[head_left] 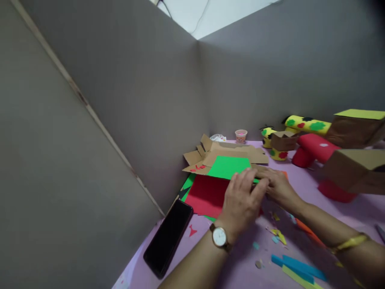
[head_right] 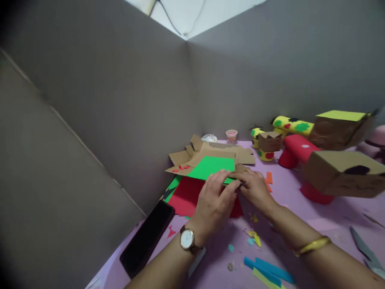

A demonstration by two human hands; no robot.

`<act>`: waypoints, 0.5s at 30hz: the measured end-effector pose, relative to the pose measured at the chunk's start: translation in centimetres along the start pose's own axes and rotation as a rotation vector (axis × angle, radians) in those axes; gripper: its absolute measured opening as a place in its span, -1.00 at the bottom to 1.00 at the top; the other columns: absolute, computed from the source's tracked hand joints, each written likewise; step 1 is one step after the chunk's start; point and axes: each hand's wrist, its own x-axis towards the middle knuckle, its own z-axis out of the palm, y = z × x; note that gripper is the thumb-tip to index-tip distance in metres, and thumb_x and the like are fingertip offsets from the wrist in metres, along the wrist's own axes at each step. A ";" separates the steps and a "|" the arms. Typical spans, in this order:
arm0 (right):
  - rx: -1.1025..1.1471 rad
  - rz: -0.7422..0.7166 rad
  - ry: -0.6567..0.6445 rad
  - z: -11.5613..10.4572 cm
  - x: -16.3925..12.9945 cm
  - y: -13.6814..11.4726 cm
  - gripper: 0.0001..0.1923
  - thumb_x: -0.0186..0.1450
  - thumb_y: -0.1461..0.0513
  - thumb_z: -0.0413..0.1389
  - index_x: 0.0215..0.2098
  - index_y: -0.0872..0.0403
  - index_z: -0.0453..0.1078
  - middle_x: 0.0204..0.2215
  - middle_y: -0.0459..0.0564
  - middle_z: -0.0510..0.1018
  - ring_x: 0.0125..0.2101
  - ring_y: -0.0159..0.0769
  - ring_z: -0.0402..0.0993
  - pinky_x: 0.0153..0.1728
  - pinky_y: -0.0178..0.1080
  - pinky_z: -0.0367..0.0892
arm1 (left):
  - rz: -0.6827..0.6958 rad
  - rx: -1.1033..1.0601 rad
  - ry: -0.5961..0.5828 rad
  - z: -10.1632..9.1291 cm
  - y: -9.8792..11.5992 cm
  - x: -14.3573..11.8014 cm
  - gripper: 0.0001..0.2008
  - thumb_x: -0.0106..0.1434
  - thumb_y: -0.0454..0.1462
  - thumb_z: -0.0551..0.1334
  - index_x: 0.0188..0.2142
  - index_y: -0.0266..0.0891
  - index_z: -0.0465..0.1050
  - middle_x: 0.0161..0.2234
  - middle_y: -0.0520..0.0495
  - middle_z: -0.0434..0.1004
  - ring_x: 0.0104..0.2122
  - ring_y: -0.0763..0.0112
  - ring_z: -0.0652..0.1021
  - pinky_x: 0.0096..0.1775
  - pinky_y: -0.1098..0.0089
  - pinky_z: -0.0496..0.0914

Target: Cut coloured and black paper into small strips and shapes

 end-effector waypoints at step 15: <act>-0.160 0.070 -0.116 0.5 -1.8 -1.1 -0.40 -0.02 0.53 -0.09 -0.12 0.05 0.51 -0.15 0.02 0.63 -0.15 -0.12 0.52 -0.18 -0.08 0.41 | -0.876 0.050 -0.677 -0.6 -13.3 -5.3 -0.69 0.27 -0.20 0.17 -0.02 -0.25 0.33 -0.04 -0.14 0.41 -0.14 0.24 0.49 -0.16 0.13 0.42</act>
